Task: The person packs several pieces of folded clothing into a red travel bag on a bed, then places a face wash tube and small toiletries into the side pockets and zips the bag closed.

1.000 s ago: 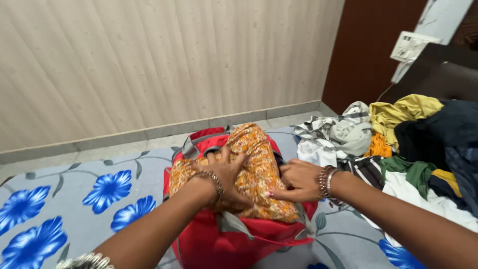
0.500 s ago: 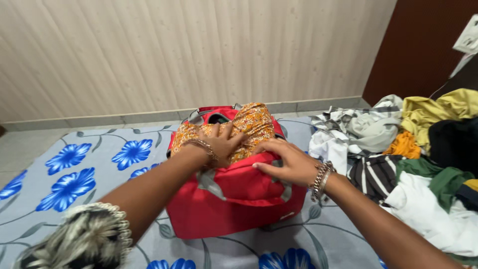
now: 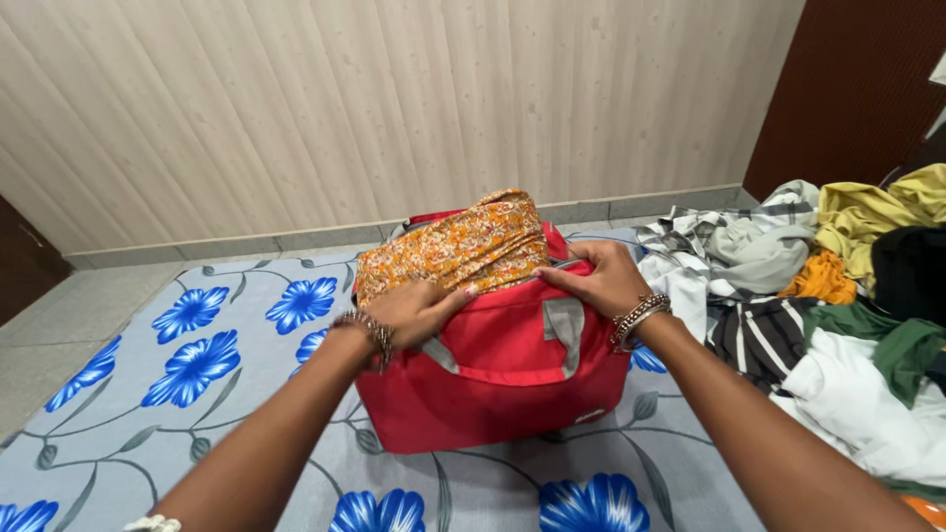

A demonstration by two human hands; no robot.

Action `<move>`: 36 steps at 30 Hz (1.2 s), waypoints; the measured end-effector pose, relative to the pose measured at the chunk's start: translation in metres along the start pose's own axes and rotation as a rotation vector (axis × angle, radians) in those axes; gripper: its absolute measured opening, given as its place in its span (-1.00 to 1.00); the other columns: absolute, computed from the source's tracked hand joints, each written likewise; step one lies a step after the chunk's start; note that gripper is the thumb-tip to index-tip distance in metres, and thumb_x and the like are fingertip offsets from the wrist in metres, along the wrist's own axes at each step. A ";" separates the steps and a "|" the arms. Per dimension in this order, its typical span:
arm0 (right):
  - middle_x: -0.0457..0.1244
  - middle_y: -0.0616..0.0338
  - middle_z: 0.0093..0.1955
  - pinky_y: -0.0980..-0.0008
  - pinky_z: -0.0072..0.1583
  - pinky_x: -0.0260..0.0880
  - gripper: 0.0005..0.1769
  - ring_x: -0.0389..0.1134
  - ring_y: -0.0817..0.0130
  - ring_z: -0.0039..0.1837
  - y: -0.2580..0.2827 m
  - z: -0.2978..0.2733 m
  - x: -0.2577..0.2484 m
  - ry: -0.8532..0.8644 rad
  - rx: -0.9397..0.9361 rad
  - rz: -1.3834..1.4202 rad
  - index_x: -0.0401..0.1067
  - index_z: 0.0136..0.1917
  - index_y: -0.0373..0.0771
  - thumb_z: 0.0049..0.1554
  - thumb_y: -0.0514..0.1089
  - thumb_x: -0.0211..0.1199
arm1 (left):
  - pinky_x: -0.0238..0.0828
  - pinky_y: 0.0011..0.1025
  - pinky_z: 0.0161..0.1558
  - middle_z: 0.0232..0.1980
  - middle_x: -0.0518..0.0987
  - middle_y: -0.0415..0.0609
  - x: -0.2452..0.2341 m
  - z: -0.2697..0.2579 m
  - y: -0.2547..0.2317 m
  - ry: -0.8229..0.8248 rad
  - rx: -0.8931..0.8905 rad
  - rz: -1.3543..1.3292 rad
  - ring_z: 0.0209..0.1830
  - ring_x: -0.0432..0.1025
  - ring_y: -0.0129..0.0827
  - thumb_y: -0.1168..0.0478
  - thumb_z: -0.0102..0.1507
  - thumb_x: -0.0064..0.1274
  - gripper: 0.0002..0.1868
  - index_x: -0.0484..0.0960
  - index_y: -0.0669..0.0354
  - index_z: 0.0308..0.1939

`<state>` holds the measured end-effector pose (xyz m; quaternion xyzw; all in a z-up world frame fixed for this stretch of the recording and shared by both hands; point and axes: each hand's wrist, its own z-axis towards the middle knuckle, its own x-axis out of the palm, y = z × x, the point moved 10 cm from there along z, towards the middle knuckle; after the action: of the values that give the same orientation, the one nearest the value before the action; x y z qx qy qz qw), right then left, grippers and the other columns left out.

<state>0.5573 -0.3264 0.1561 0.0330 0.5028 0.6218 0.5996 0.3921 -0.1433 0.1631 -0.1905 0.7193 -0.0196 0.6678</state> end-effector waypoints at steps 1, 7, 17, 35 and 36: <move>0.41 0.02 -0.35 0.34 -0.18 0.38 -0.56 0.34 0.45 -0.29 0.014 -0.005 -0.010 -0.022 -0.099 0.010 0.61 -0.21 -0.33 0.01 0.14 0.46 | 0.52 -0.03 -0.11 -0.44 0.58 0.20 -0.003 -0.002 -0.008 0.006 0.011 0.060 -0.34 0.60 0.02 -0.38 0.42 -0.40 -0.09 0.71 0.47 -0.23; 0.30 -0.03 -0.41 0.32 -0.20 0.35 -0.49 0.27 0.36 -0.34 0.047 -0.029 -0.081 0.061 -0.106 -0.378 0.53 -0.29 -0.38 0.13 0.16 0.36 | 0.41 -0.14 0.07 -0.09 0.67 0.22 0.000 -0.042 -0.103 -0.207 0.520 -0.156 -0.04 0.55 0.00 -0.31 0.32 -0.29 -0.30 0.67 0.19 0.07; -0.18 0.06 0.68 -0.52 0.39 -0.23 -0.03 -0.18 -0.25 0.60 0.114 -0.065 0.001 0.383 -0.241 -0.975 -0.02 0.59 0.47 -0.01 0.66 0.03 | 0.48 -0.13 -0.11 -0.28 0.66 0.19 0.037 -0.032 -0.089 0.125 0.524 0.076 -0.24 0.59 -0.03 -0.22 0.35 -0.25 -0.40 0.68 0.22 -0.13; -0.08 -0.39 0.50 -0.37 0.47 -0.39 0.03 -0.22 -0.33 0.58 0.090 -0.124 -0.033 -0.398 -0.182 -0.720 0.06 0.47 -0.28 0.00 0.43 0.19 | 0.43 -0.01 -0.03 0.20 0.47 -0.05 0.015 0.085 -0.179 -0.387 0.584 0.430 0.23 0.40 -0.03 0.11 0.08 0.24 -0.41 0.44 -0.17 0.20; -0.11 -0.43 0.53 -0.38 0.44 -0.39 0.09 -0.24 -0.37 0.58 0.091 -0.128 -0.037 -0.428 -0.156 -0.721 0.04 0.50 -0.28 -0.03 0.46 0.20 | 0.45 -0.05 -0.01 0.18 0.49 -0.07 0.017 0.087 -0.182 -0.444 0.615 0.482 0.21 0.43 -0.10 0.15 0.13 0.19 -0.47 0.43 -0.14 0.18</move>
<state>0.4202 -0.4100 0.1745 -0.0623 0.2977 0.3876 0.8702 0.5208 -0.2973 0.1894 0.1902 0.5432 -0.0350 0.8170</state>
